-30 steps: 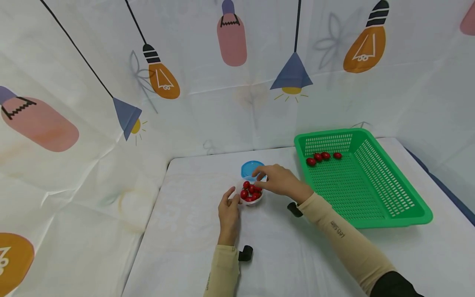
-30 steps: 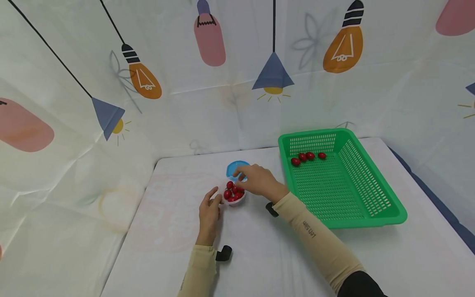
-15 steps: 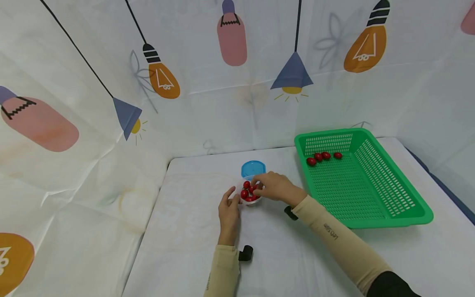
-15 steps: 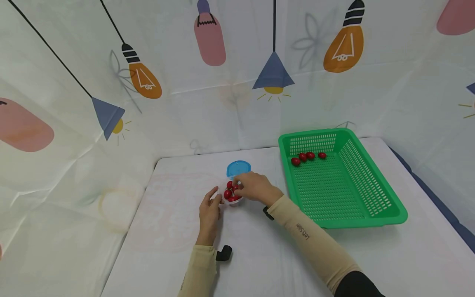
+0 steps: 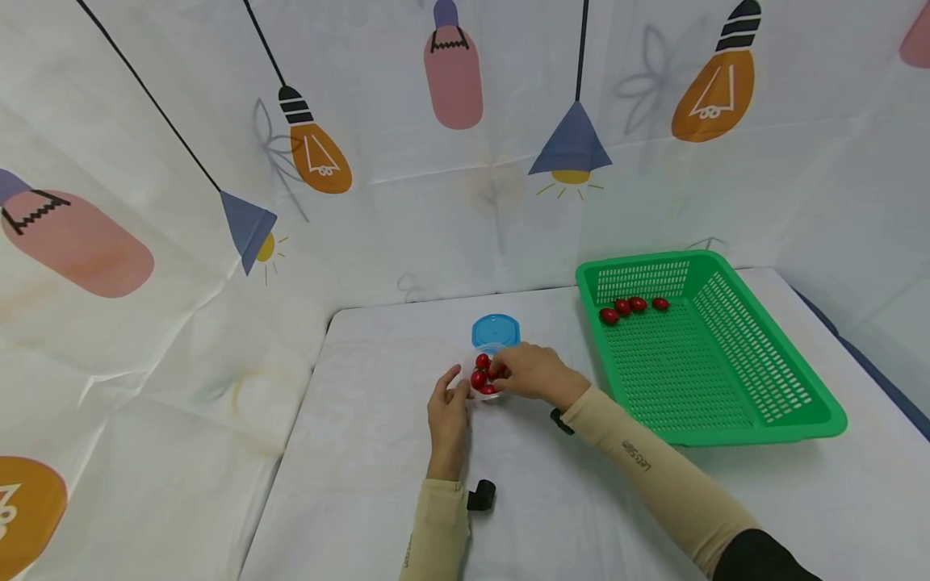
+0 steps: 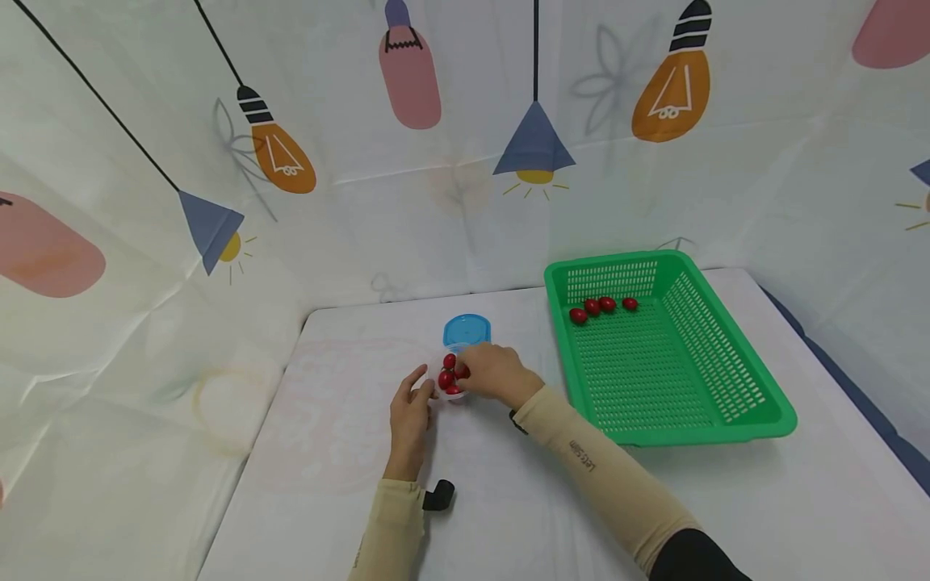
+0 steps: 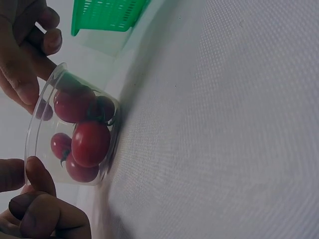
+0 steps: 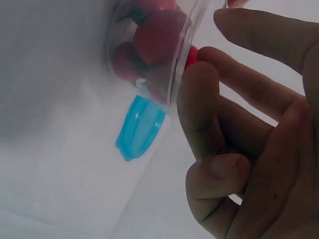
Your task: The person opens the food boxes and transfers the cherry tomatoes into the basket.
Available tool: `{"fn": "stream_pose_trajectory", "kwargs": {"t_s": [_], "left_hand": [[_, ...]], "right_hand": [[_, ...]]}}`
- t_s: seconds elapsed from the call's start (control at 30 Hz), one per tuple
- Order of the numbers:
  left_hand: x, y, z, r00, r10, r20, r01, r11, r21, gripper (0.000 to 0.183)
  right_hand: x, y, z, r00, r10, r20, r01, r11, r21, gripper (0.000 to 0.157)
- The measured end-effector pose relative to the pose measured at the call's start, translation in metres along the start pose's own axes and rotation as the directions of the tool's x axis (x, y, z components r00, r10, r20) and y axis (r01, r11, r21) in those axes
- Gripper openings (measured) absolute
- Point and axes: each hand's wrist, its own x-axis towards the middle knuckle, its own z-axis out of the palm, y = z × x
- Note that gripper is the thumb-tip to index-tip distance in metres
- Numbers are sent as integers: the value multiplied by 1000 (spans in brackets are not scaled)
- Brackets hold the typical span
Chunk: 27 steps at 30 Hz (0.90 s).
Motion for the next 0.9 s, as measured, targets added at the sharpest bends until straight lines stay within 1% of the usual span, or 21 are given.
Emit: {"fn": "stream_pose_trajectory", "kwargs": {"t_s": [0.1,0.23,0.5,0.73,0.9], "left_hand": [[0,-1,0,1000,0,-2,-1,1000,-8,37],[1,-2,0,1000,7,-1,-7,1000,-14,36],[0,-1,-1,1000,25,4,-25,1000,-18,36],[1,-1,-1,1000,26,2,-26,1000,-11,35],[0,1,-2,1000,14,-2,-14,1000,-2,35]], "right_hand": [[2,-1,3,1000,6,16,-5,999,-33,20],[4,-2,5,999,15,34,-14,999,-43,17],[9,3,5,994,-12,104,11,1000,13,18],[12,6,7,993,-27,115,21,999,50,16],[12,7,7,991,-34,133,21,995,95,23]]}}
